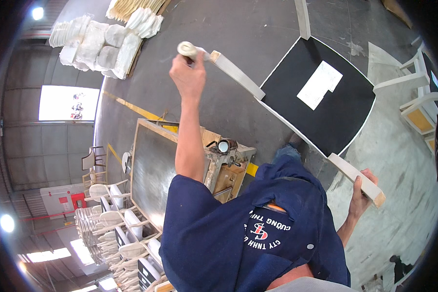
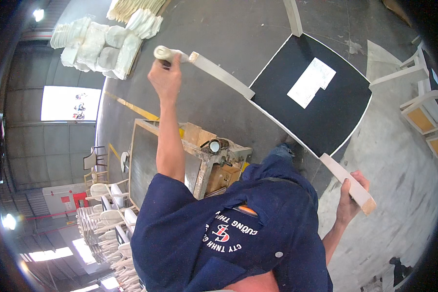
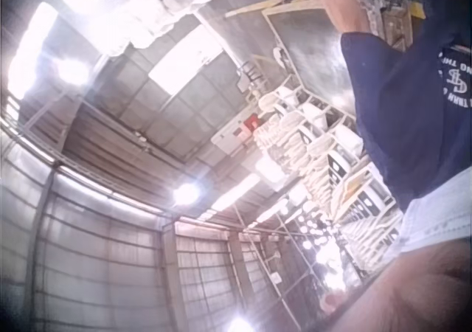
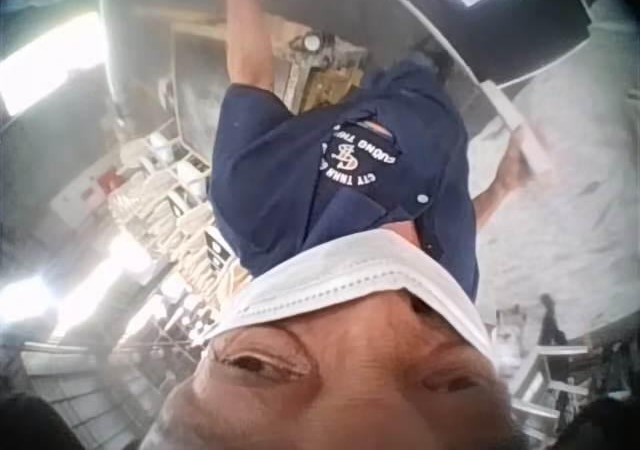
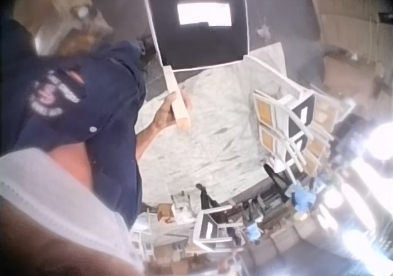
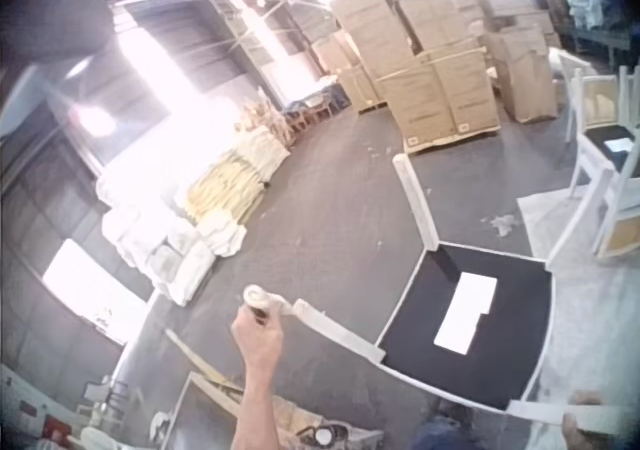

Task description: The person assembles white chairs by attaching legs to chair frames using a hammer. They repeatedly pick up chair frames, position legs, and tap them into place. The person moves between stacks of chairs and a workbench, handling multiple chair units in sequence.

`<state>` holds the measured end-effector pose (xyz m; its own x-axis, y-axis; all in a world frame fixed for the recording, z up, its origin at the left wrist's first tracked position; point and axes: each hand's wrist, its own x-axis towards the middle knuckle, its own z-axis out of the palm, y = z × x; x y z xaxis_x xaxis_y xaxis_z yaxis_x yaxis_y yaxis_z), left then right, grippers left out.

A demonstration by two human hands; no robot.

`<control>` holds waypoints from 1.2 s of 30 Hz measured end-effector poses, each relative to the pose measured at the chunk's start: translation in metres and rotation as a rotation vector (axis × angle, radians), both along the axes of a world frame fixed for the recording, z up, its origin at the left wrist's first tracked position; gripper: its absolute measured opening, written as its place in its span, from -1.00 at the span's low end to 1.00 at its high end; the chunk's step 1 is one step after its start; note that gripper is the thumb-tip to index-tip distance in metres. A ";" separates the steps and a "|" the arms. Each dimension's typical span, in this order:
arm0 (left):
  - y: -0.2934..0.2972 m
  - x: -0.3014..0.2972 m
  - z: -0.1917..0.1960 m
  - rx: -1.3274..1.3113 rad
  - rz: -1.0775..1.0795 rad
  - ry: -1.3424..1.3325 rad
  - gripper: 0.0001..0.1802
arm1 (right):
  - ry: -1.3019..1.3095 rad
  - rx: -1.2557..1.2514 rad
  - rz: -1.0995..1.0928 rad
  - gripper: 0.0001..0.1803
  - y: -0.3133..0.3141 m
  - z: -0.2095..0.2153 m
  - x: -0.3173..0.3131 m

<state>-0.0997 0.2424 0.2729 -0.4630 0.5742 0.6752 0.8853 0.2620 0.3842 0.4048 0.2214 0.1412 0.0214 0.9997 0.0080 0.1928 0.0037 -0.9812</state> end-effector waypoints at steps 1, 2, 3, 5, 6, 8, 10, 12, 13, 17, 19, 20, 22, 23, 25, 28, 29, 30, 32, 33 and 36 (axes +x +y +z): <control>0.004 0.006 -0.001 0.012 -0.033 -0.005 -0.75 | 0.018 -0.017 -0.002 -0.76 -0.001 -0.002 0.001; 0.009 0.006 -0.009 0.044 -0.038 -0.051 -0.76 | 0.037 -0.034 -0.008 -0.77 0.000 -0.003 0.001; 0.016 0.004 -0.008 0.047 -0.002 -0.062 -0.76 | 0.039 -0.023 -0.010 -0.77 0.000 -0.002 0.001; 0.038 -0.001 0.001 0.050 0.057 -0.083 -0.76 | 0.044 -0.002 -0.028 -0.77 0.001 0.002 -0.004; 0.056 0.009 0.010 0.129 -0.003 -0.100 -0.75 | 0.044 0.012 -0.013 -0.75 0.004 0.000 -0.003; 0.098 0.024 0.023 0.256 -0.056 -0.089 -0.74 | 0.039 0.019 0.042 -0.71 0.003 -0.007 0.004; 0.160 0.033 0.028 0.325 -0.152 -0.092 -0.71 | 0.033 -0.002 0.025 -0.68 0.004 -0.003 0.004; 0.237 0.043 0.027 0.225 -0.243 -0.174 -0.68 | 0.052 -0.019 -0.028 -0.66 0.001 -0.003 0.001; 0.260 0.044 0.036 0.125 -0.246 -0.222 -0.66 | 0.052 -0.033 -0.011 -0.65 0.002 0.000 0.002; 0.371 0.030 0.012 0.132 -0.405 -0.114 -0.77 | 0.020 -0.114 -0.064 -0.62 -0.004 0.008 -0.001; 0.402 0.025 0.004 0.063 -0.411 -0.097 -0.78 | 0.029 -0.147 -0.087 -0.61 -0.003 0.013 -0.005; 0.417 0.021 -0.004 0.063 -0.475 -0.104 -0.78 | 0.027 -0.158 -0.100 -0.61 -0.004 0.016 -0.006; 0.436 0.016 -0.010 0.068 -0.599 -0.115 -0.77 | 0.025 -0.176 -0.121 -0.61 -0.005 0.018 -0.007; 0.444 0.013 -0.012 0.027 -0.571 -0.071 -0.75 | 0.015 -0.177 -0.133 -0.61 -0.007 0.017 -0.007; 0.445 0.012 -0.004 -0.051 -0.505 0.021 -0.68 | -0.001 -0.177 -0.147 -0.62 -0.006 0.017 -0.009; 0.464 -0.002 -0.013 -0.041 -0.547 0.070 -0.69 | -0.011 -0.213 -0.130 -0.64 -0.003 0.021 -0.009; 0.463 -0.002 -0.010 -0.023 -0.545 0.055 -0.68 | -0.019 -0.215 -0.128 -0.64 -0.005 0.020 -0.009; 0.460 -0.002 -0.007 -0.006 -0.542 0.038 -0.68 | -0.028 -0.216 -0.126 -0.64 -0.008 0.018 -0.007; 0.454 0.008 -0.004 -0.052 -0.585 0.014 -0.66 | -0.035 -0.204 -0.158 -0.64 -0.006 0.017 -0.012; 0.458 -0.002 -0.008 -0.074 -0.511 0.035 -0.65 | -0.028 -0.201 -0.174 -0.64 -0.006 0.018 -0.014; 0.465 -0.011 0.000 0.026 -0.451 0.037 -0.75 | -0.008 -0.182 -0.161 -0.62 -0.005 0.023 -0.016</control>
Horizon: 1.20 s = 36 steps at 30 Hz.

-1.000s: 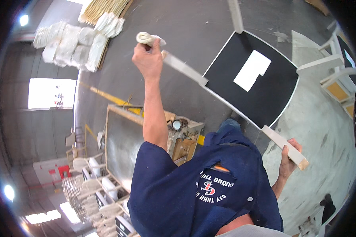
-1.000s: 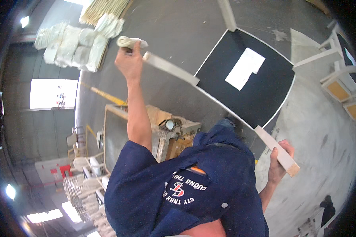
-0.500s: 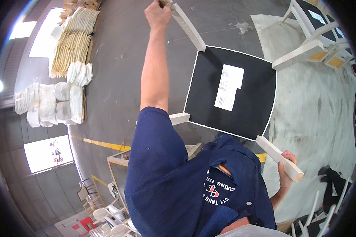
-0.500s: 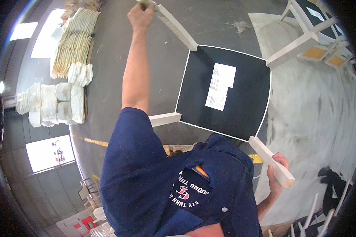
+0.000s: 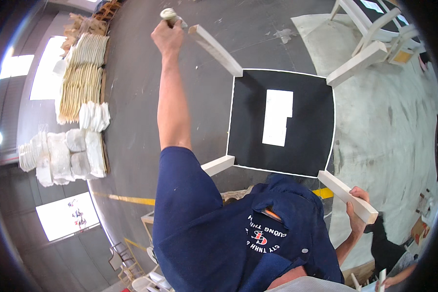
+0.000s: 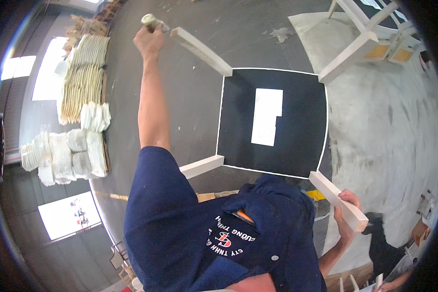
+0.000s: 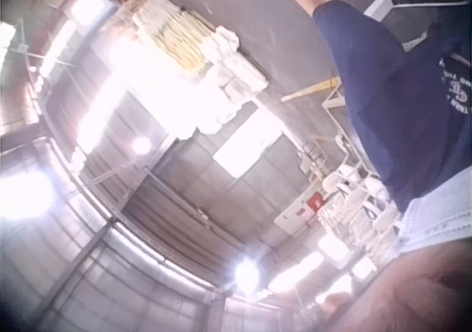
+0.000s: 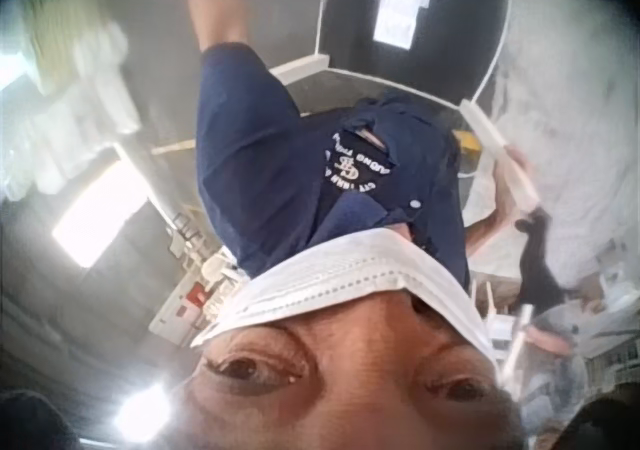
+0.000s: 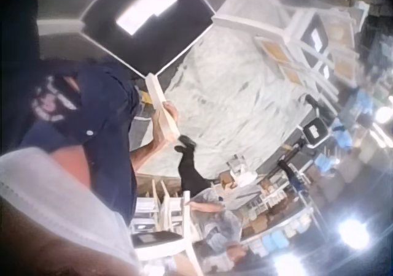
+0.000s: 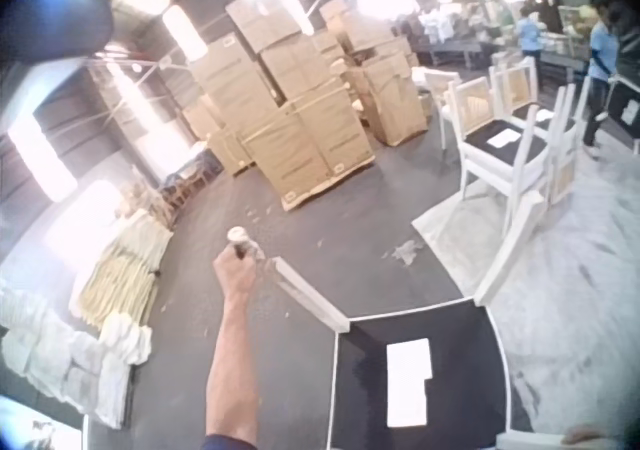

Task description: The person assembles white chairs by attaching legs to chair frames using a hammer. They repeatedly pick up chair frames, position legs, and tap them into place. The person moves between stacks of chairs and a workbench, handling multiple chair units in sequence.

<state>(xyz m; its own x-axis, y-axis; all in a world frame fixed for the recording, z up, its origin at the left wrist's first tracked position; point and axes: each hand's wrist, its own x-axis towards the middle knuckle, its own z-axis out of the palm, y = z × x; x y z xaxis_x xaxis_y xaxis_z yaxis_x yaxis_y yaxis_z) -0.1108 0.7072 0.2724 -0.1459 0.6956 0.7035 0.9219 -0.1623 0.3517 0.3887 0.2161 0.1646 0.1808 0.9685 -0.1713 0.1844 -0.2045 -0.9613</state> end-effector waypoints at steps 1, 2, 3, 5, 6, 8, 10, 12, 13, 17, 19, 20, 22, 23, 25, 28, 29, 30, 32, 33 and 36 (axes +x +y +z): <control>-0.004 0.022 0.011 0.037 -0.064 -0.075 -0.75 | 0.003 0.015 -0.009 -0.62 -0.001 0.001 -0.001; -0.015 0.042 0.028 0.071 -0.112 -0.141 -0.76 | -0.024 0.013 -0.013 -0.62 0.002 0.001 0.000; -0.016 0.066 0.024 0.078 -0.188 -0.236 -0.77 | -0.074 -0.012 -0.050 -0.62 -0.001 0.001 -0.004; -0.031 0.124 0.029 0.015 -0.347 -0.340 -0.77 | -0.110 -0.071 -0.092 -0.61 -0.007 0.006 -0.004; -0.032 0.156 0.026 -0.019 -0.434 -0.397 -0.77 | -0.101 -0.103 -0.103 -0.60 -0.004 0.010 -0.005; -0.029 0.219 0.003 -0.038 -0.665 -0.382 -0.76 | -0.096 -0.101 -0.139 -0.59 -0.002 0.017 -0.006; -0.038 0.279 -0.001 -0.083 -0.814 -0.290 -0.74 | -0.088 -0.030 -0.172 -0.60 0.006 0.018 -0.013; -0.053 0.343 -0.003 -0.163 -0.937 -0.240 -0.73 | -0.081 -0.011 -0.258 -0.62 0.001 0.013 -0.019; -0.053 0.367 -0.003 -0.191 -0.996 -0.258 -0.72 | -0.074 0.000 -0.286 -0.63 0.001 0.012 -0.020; -0.040 0.425 -0.008 -0.026 -1.105 -0.162 -0.80 | -0.050 -0.045 -0.272 -0.67 0.002 0.021 -0.022; -0.025 0.440 -0.017 -0.071 -1.096 -0.076 -0.81 | -0.039 -0.031 -0.257 -0.67 0.001 0.019 -0.021; -0.018 0.443 -0.016 -0.043 -1.047 -0.016 -0.83 | -0.007 -0.023 -0.262 -0.66 0.000 0.019 -0.022; -0.028 0.450 -0.013 0.032 -1.131 0.012 -0.82 | 0.055 -0.010 -0.279 -0.66 0.001 0.019 -0.018; -0.032 0.454 -0.014 0.070 -1.169 0.026 -0.82 | 0.028 -0.019 -0.276 -0.66 0.000 0.019 -0.016; -0.030 0.459 -0.018 0.034 -1.170 0.010 -0.83 | -0.027 -0.038 -0.247 -0.65 -0.002 0.020 -0.018; -0.023 0.474 -0.009 0.093 -1.080 0.107 -0.82 | -0.012 0.027 -0.219 -0.64 -0.001 0.014 -0.009; -0.019 0.481 -0.014 0.083 -1.089 0.104 -0.79 | -0.032 0.023 -0.231 -0.64 0.000 0.013 -0.006; -0.019 0.476 -0.016 0.069 -1.075 0.106 -0.76 | -0.046 0.018 -0.221 -0.64 -0.001 0.015 -0.006; -0.014 0.458 -0.014 -0.039 -0.956 0.043 -0.73 | 0.049 -0.019 -0.213 -0.64 -0.001 0.016 -0.005; -0.017 0.464 -0.009 -0.033 -0.939 0.012 -0.73 | 0.020 -0.002 -0.212 -0.65 0.001 0.012 -0.001; -0.062 0.427 0.010 0.012 -0.854 -0.170 -0.74 | -0.032 0.024 -0.111 -0.64 0.000 0.000 0.002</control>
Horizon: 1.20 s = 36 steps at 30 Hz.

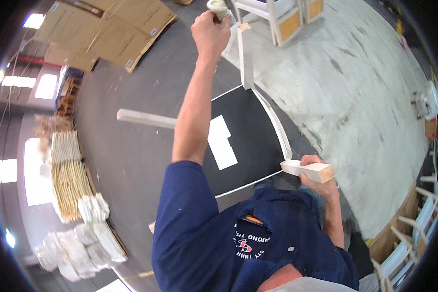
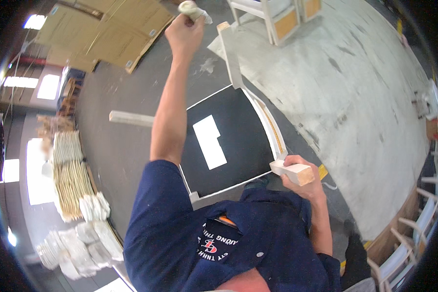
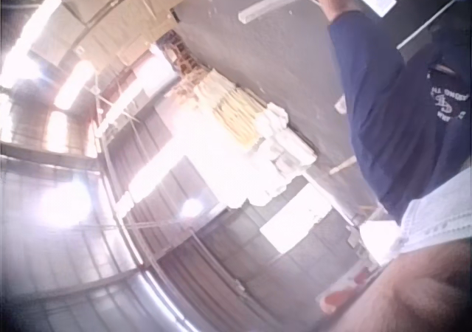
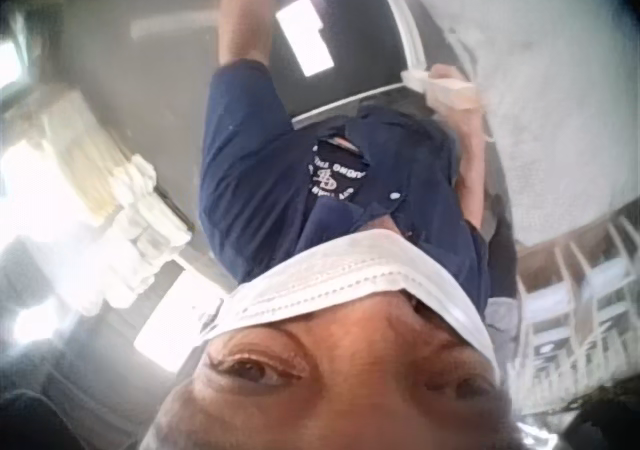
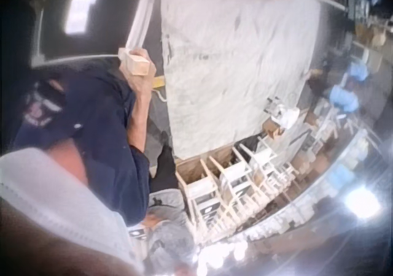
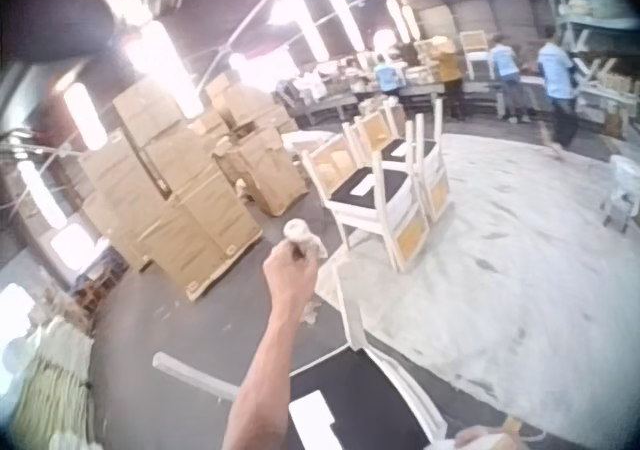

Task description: The person assembles white chairs by attaching legs to chair frames using a hammer. They repeatedly pick up chair frames, position legs, and tap them into place. The person moves between stacks of chairs and a workbench, handling multiple chair units in sequence.

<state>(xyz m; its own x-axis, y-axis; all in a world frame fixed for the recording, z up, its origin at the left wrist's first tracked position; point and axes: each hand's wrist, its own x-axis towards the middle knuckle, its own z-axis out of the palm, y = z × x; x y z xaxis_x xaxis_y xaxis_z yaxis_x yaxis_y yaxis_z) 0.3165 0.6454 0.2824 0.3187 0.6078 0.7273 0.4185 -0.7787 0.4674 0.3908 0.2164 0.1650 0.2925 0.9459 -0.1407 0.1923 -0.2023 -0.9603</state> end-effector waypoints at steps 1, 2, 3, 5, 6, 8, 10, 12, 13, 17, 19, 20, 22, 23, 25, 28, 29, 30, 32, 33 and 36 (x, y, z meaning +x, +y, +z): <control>-0.030 -0.016 0.003 -0.011 0.037 -0.077 -0.78 | -0.005 0.021 0.011 -0.64 0.002 -0.005 -0.001; -0.063 -0.035 0.007 -0.017 0.089 -0.155 -0.81 | -0.010 0.042 0.038 -0.63 0.004 -0.010 -0.002; -0.095 -0.061 0.002 0.010 0.146 -0.162 -0.84 | -0.014 0.069 0.092 -0.62 0.006 -0.016 -0.002; -0.172 -0.108 -0.019 0.022 0.286 -0.148 -0.81 | -0.060 0.151 0.198 -0.57 0.005 -0.038 0.010; -0.213 -0.121 -0.033 -0.024 0.360 -0.160 -0.77 | -0.065 0.182 0.238 -0.55 0.003 -0.053 0.020; -0.304 -0.137 -0.061 -0.213 0.462 -0.382 -0.70 | -0.112 0.150 0.393 -0.50 -0.019 -0.095 0.045; -0.402 -0.155 -0.087 -0.308 0.647 -0.142 -0.71 | -0.284 -0.083 0.509 -0.42 -0.031 -0.100 0.068; -0.491 -0.165 -0.133 -0.492 0.722 -0.019 -0.66 | -0.518 -0.232 0.771 -0.38 -0.044 -0.118 0.102; -0.531 -0.170 -0.158 -0.601 0.811 0.096 -0.66 | -0.641 -0.148 0.931 -0.38 -0.054 -0.147 0.134; -0.660 -0.231 -0.244 -0.677 1.086 0.429 -0.77 | -0.882 -0.119 1.283 -0.39 -0.071 -0.191 0.178; -0.691 -0.272 -0.265 -0.728 1.111 0.704 -0.75 | -0.842 -0.256 1.272 -0.40 -0.080 -0.171 0.157; -0.696 -0.298 -0.272 -0.699 1.127 0.844 -0.73 | -0.794 -0.299 1.241 -0.41 -0.080 -0.164 0.139; -0.692 -0.347 -0.286 -0.801 1.148 1.044 -0.71 | -0.731 -0.335 1.201 -0.43 -0.083 -0.155 0.109; -0.688 -0.369 -0.294 -0.859 1.154 1.095 -0.74 | -0.707 -0.326 1.181 -0.44 -0.086 -0.154 0.093; -0.680 -0.408 -0.315 -0.971 1.148 1.199 -0.77 | -0.680 -0.325 1.158 -0.45 -0.095 -0.149 0.067; -0.675 -0.444 -0.346 -1.039 1.022 1.177 -0.85 | -0.652 -0.382 1.132 -0.46 -0.115 -0.137 0.037; -0.675 -0.447 -0.358 -1.109 0.992 1.164 -0.86 | -0.633 -0.424 1.103 -0.46 -0.125 -0.131 0.031; -0.671 -0.453 -0.366 -1.165 0.977 1.158 -0.85 | -0.605 -0.447 1.074 -0.46 -0.129 -0.129 0.026; -0.670 -0.457 -0.381 -1.238 0.939 1.208 -0.84 | -0.640 -0.503 1.048 -0.46 -0.150 -0.134 0.030; -0.662 -0.458 -0.380 -1.239 0.889 1.181 -0.84 | -0.653 -0.543 1.015 -0.47 -0.164 -0.133 0.031; -0.655 -0.460 -0.357 -1.204 0.774 1.192 -0.83 | -0.642 -0.581 0.978 -0.47 -0.184 -0.138 0.024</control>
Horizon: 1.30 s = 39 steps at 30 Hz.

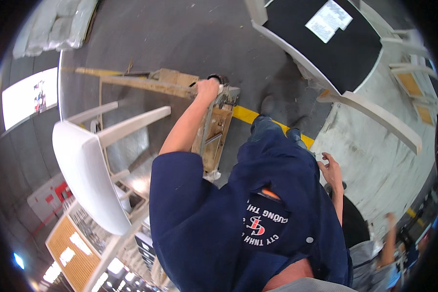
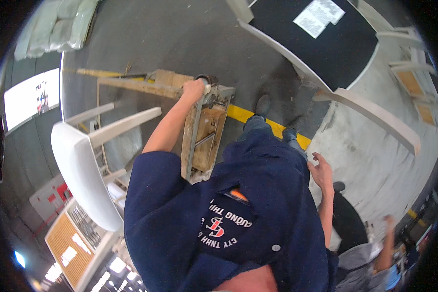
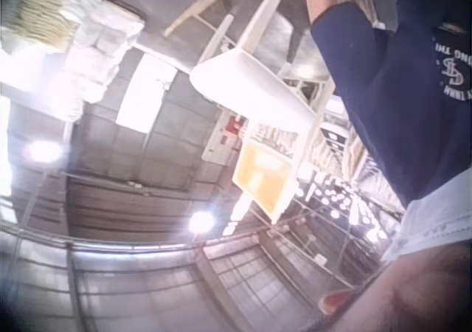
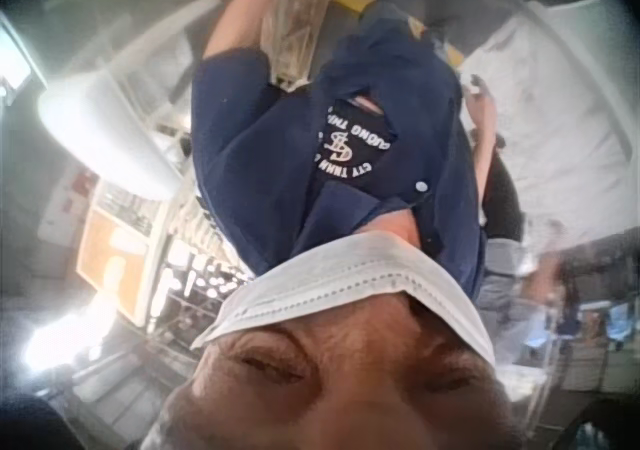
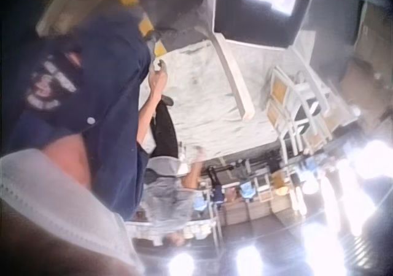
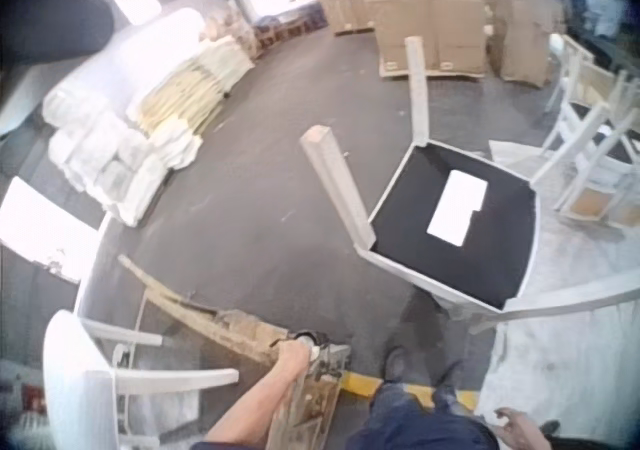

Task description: The person assembles white chairs by attaching legs to chair frames using a hammer. They repeatedly pick up chair frames, position legs, and tap them into place. The person moves between stacks of chairs and a workbench, handling multiple chair units in sequence.

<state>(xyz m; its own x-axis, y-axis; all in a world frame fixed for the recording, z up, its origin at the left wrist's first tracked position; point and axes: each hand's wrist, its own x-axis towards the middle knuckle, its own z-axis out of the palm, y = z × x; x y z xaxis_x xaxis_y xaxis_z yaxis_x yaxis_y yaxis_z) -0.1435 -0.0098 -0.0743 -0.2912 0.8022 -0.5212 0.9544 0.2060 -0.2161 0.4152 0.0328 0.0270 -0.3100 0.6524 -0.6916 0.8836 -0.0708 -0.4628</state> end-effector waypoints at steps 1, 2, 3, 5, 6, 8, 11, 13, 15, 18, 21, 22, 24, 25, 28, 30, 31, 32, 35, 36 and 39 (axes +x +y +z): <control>0.000 0.000 0.010 0.017 -0.001 -0.023 -0.84 | 0.002 0.001 -0.014 -0.48 -0.003 -0.002 0.001; 0.004 0.002 0.020 0.034 -0.016 -0.050 -0.84 | 0.006 -0.013 -0.052 -0.48 -0.004 -0.001 -0.001; 0.010 0.005 0.030 0.065 -0.004 -0.064 -0.85 | 0.015 0.000 -0.075 -0.48 -0.006 -0.001 -0.003; 0.027 0.029 0.044 0.163 -0.053 -0.099 -0.85 | 0.027 0.035 -0.138 -0.49 -0.009 0.003 -0.005; 0.034 0.044 0.049 0.231 -0.102 -0.117 -0.85 | 0.070 0.043 -0.178 -0.50 -0.011 0.004 -0.004; 0.065 0.105 0.068 0.332 -0.105 -0.383 -0.83 | 0.112 0.030 -0.281 -0.51 -0.028 -0.007 0.005; 0.100 0.218 0.087 0.496 -0.089 -0.741 -0.88 | 0.137 0.060 -0.345 -0.52 -0.045 -0.015 0.022; 0.127 0.284 0.110 0.538 -0.193 -0.913 -0.90 | 0.139 0.171 -0.349 -0.52 -0.068 -0.035 0.051; 0.157 0.327 0.127 0.520 -0.255 -0.979 -0.76 | 0.161 0.147 -0.564 -0.52 -0.085 -0.035 0.077; 0.200 0.380 0.181 0.540 -0.318 -1.085 -0.50 | 0.202 0.218 -0.855 -0.52 -0.122 -0.056 0.126; 0.232 0.407 0.179 0.643 -0.558 -1.089 -0.35 | 0.064 0.258 -0.972 -0.52 -0.143 -0.071 0.167; 0.238 0.413 0.175 0.541 -0.432 -1.175 -0.38 | 0.038 0.234 -1.008 -0.52 -0.146 -0.073 0.174; 0.251 0.419 0.146 0.445 -0.247 -1.317 -0.45 | 0.014 0.207 -1.057 -0.52 -0.152 -0.081 0.179; 0.259 0.424 0.134 0.462 -0.198 -1.389 -0.50 | 0.015 0.218 -1.071 -0.53 -0.150 -0.088 0.182; 0.277 0.439 0.153 0.382 -0.343 -1.444 -0.54 | 0.072 0.181 -1.082 -0.52 -0.121 -0.093 0.189; 0.297 0.444 0.167 0.358 -0.536 -1.401 -0.54 | 0.113 0.154 -1.044 -0.53 -0.090 -0.099 0.192; 0.309 0.452 0.178 0.347 -0.612 -1.396 -0.53 | 0.128 0.148 -1.007 -0.53 -0.070 -0.104 0.194; 0.320 0.463 0.189 0.285 -0.586 -1.412 -0.54 | 0.144 0.143 -0.971 -0.53 -0.051 -0.108 0.198; 0.351 0.494 0.213 -0.014 -0.258 -1.612 -0.68 | 0.230 0.146 -0.913 -0.54 0.023 -0.091 0.221; 0.364 0.508 0.212 0.038 -0.273 -1.615 -0.71 | 0.243 0.191 -0.918 -0.54 0.046 -0.091 0.228; 0.409 0.552 0.207 0.151 -0.247 -1.642 -0.80 | 0.285 0.294 -0.977 -0.54 0.102 -0.087 0.244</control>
<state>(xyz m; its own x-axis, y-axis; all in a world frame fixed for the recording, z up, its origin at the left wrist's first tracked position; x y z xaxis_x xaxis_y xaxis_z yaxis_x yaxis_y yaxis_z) 0.4089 0.3990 0.1325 0.5835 0.8110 -0.0426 0.1415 -0.0499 0.9887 0.6590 0.1347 -0.0605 0.3143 0.8359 -0.4501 0.3594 -0.5436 -0.7585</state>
